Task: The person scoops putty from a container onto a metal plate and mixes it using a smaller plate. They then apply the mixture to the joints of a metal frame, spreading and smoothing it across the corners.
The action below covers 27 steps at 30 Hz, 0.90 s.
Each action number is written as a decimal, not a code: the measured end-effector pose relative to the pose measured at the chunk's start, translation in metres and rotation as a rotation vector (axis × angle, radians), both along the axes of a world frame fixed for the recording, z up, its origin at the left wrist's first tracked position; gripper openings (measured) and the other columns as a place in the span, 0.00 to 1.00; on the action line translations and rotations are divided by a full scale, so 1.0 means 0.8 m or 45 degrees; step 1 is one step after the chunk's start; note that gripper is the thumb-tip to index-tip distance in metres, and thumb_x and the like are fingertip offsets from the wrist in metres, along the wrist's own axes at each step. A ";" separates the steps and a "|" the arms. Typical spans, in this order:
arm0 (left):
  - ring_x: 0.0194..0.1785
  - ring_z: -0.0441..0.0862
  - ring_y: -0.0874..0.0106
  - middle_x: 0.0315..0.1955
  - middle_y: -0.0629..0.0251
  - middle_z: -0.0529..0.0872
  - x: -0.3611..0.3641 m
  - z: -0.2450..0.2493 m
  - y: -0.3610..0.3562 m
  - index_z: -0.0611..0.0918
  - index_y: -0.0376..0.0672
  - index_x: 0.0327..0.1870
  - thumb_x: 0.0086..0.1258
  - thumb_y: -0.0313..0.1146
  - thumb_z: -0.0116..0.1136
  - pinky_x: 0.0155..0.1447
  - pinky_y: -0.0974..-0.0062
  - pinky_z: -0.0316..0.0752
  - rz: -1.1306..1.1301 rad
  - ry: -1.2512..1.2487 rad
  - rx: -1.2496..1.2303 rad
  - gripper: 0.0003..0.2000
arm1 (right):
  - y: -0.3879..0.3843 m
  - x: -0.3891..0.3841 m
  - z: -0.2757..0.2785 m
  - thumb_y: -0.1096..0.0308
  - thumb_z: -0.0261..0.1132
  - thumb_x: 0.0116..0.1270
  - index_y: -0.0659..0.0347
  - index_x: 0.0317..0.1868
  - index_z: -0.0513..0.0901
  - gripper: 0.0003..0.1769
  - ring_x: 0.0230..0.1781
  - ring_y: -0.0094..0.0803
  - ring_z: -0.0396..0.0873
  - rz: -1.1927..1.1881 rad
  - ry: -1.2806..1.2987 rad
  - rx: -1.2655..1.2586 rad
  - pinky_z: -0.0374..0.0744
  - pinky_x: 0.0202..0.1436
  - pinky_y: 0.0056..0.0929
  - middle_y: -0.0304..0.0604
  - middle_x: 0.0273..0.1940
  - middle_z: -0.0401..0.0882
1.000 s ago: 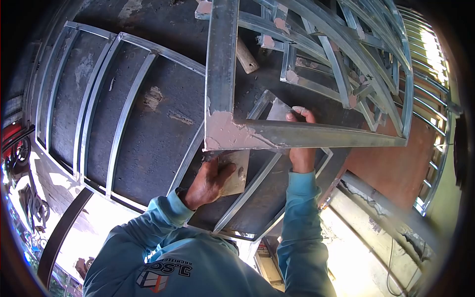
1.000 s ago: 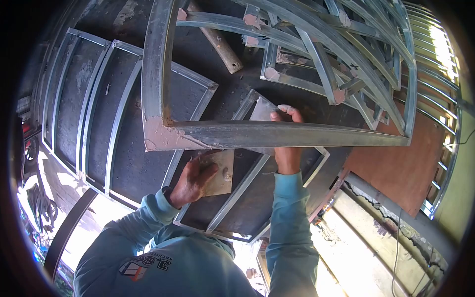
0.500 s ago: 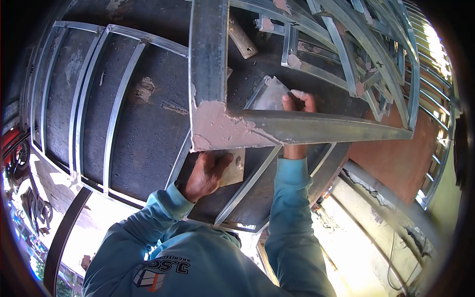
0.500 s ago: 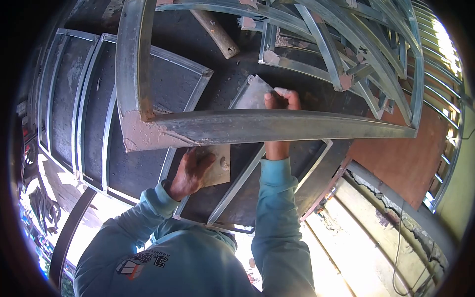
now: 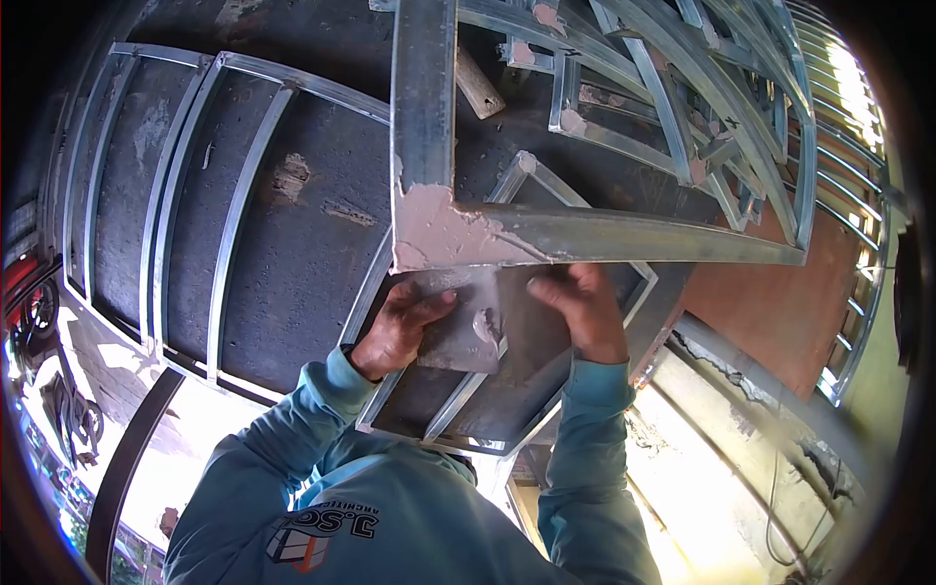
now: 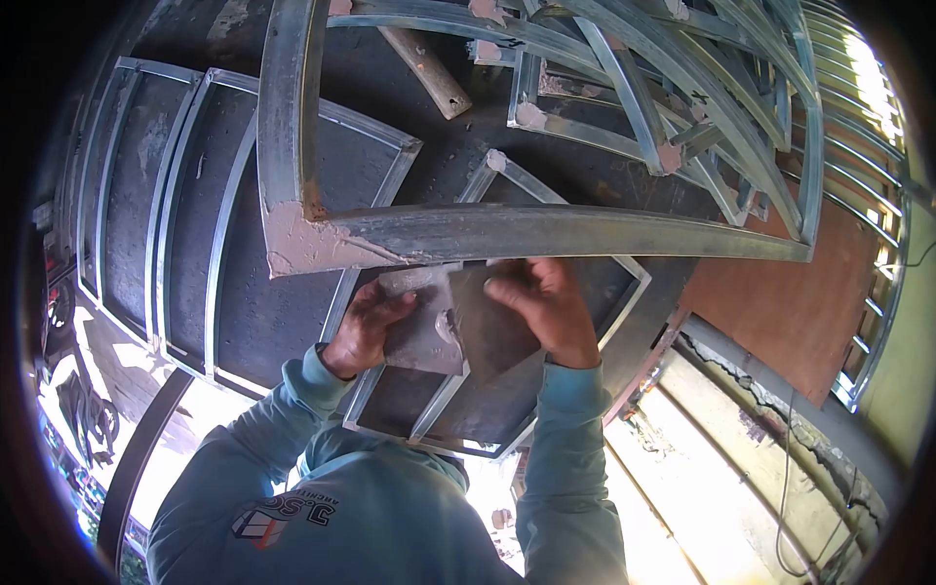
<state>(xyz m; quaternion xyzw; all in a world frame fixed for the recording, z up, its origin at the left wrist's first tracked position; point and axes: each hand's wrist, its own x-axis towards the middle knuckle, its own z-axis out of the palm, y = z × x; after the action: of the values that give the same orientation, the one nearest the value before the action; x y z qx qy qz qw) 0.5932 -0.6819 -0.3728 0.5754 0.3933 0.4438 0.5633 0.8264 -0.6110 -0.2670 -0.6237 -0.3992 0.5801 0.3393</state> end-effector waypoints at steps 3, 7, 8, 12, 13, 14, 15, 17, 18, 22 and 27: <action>0.45 0.84 0.70 0.45 0.60 0.84 0.001 0.068 0.029 0.77 0.36 0.57 0.70 0.32 0.58 0.54 0.70 0.78 0.035 -1.018 -1.307 0.17 | -0.011 0.011 -0.007 0.74 0.71 0.57 0.63 0.42 0.79 0.13 0.38 0.27 0.77 0.307 0.058 -0.214 0.75 0.48 0.28 0.39 0.36 0.80; 0.44 0.84 0.71 0.42 0.61 0.85 0.001 0.075 0.030 0.77 0.35 0.54 0.71 0.31 0.59 0.53 0.72 0.78 0.246 -0.888 -1.065 0.15 | -0.004 0.033 0.001 0.76 0.71 0.57 0.63 0.45 0.79 0.15 0.38 0.25 0.77 0.505 -0.449 -0.188 0.76 0.47 0.26 0.34 0.37 0.81; 0.44 0.84 0.72 0.42 0.61 0.85 -0.002 0.061 0.028 0.78 0.36 0.52 0.71 0.32 0.59 0.52 0.72 0.78 0.247 -0.790 -1.012 0.13 | 0.002 0.024 0.003 0.77 0.71 0.57 0.63 0.45 0.78 0.16 0.39 0.25 0.78 0.199 -0.360 -0.019 0.76 0.47 0.26 0.36 0.38 0.81; 0.45 0.83 0.72 0.45 0.62 0.85 0.000 0.065 0.039 0.79 0.38 0.53 0.72 0.32 0.57 0.52 0.72 0.77 0.377 -0.837 -0.959 0.13 | 0.016 0.005 0.003 0.80 0.73 0.54 0.65 0.48 0.78 0.20 0.41 0.26 0.79 -0.251 -0.102 0.245 0.77 0.49 0.25 0.40 0.42 0.82; 0.45 0.83 0.72 0.45 0.62 0.85 -0.002 0.065 0.041 0.79 0.38 0.53 0.72 0.32 0.57 0.52 0.72 0.77 0.387 -0.832 -0.957 0.13 | 0.017 -0.001 0.003 0.80 0.73 0.54 0.65 0.49 0.78 0.21 0.41 0.26 0.79 -0.306 -0.006 0.244 0.77 0.49 0.25 0.39 0.42 0.82; 0.46 0.83 0.72 0.45 0.62 0.85 -0.008 0.067 0.044 0.79 0.38 0.54 0.72 0.32 0.57 0.53 0.72 0.77 0.390 -0.795 -0.934 0.13 | 0.017 -0.004 0.002 0.80 0.73 0.54 0.65 0.49 0.78 0.21 0.41 0.26 0.79 -0.294 0.008 0.240 0.77 0.49 0.25 0.39 0.42 0.82; 0.46 0.83 0.72 0.45 0.62 0.85 -0.014 0.069 0.045 0.78 0.39 0.55 0.72 0.33 0.57 0.53 0.72 0.77 0.394 -0.756 -0.916 0.14 | 0.012 -0.007 0.003 0.80 0.73 0.54 0.65 0.47 0.79 0.20 0.41 0.27 0.80 -0.281 -0.182 0.269 0.78 0.47 0.25 0.41 0.42 0.83; 0.47 0.83 0.72 0.45 0.63 0.85 -0.025 0.071 0.048 0.77 0.38 0.58 0.73 0.33 0.56 0.53 0.72 0.77 0.423 -0.716 -0.883 0.16 | 0.003 -0.013 0.009 0.80 0.73 0.53 0.65 0.46 0.80 0.18 0.41 0.28 0.81 -0.263 -0.360 0.306 0.78 0.46 0.26 0.42 0.41 0.83; 0.48 0.82 0.72 0.45 0.62 0.85 -0.029 0.068 0.048 0.77 0.37 0.59 0.73 0.33 0.56 0.54 0.72 0.76 0.430 -0.668 -0.803 0.16 | -0.002 -0.018 0.020 0.79 0.73 0.54 0.65 0.43 0.81 0.16 0.39 0.32 0.81 0.051 -0.553 0.516 0.79 0.44 0.27 0.44 0.40 0.83; 0.50 0.81 0.72 0.48 0.61 0.83 -0.037 0.080 0.042 0.74 0.36 0.62 0.74 0.34 0.55 0.56 0.72 0.75 0.484 -0.552 -0.648 0.19 | -0.017 -0.060 0.047 0.82 0.70 0.48 0.60 0.38 0.84 0.15 0.33 0.39 0.81 0.539 -0.866 0.980 0.80 0.35 0.32 0.44 0.36 0.82; 0.51 0.80 0.72 0.49 0.61 0.83 -0.033 0.099 0.028 0.72 0.35 0.63 0.74 0.35 0.55 0.57 0.72 0.75 0.539 -0.620 -0.551 0.20 | -0.036 -0.082 0.069 0.80 0.70 0.43 0.58 0.35 0.84 0.15 0.31 0.35 0.81 0.696 -0.986 1.153 0.79 0.32 0.32 0.40 0.34 0.81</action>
<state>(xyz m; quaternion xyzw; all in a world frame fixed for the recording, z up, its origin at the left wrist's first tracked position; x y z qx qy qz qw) 0.5671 -0.6593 -0.2934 0.2272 0.4427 0.5808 0.6443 0.7608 -0.6394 -0.2117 -0.4590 -0.8414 0.1534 0.2404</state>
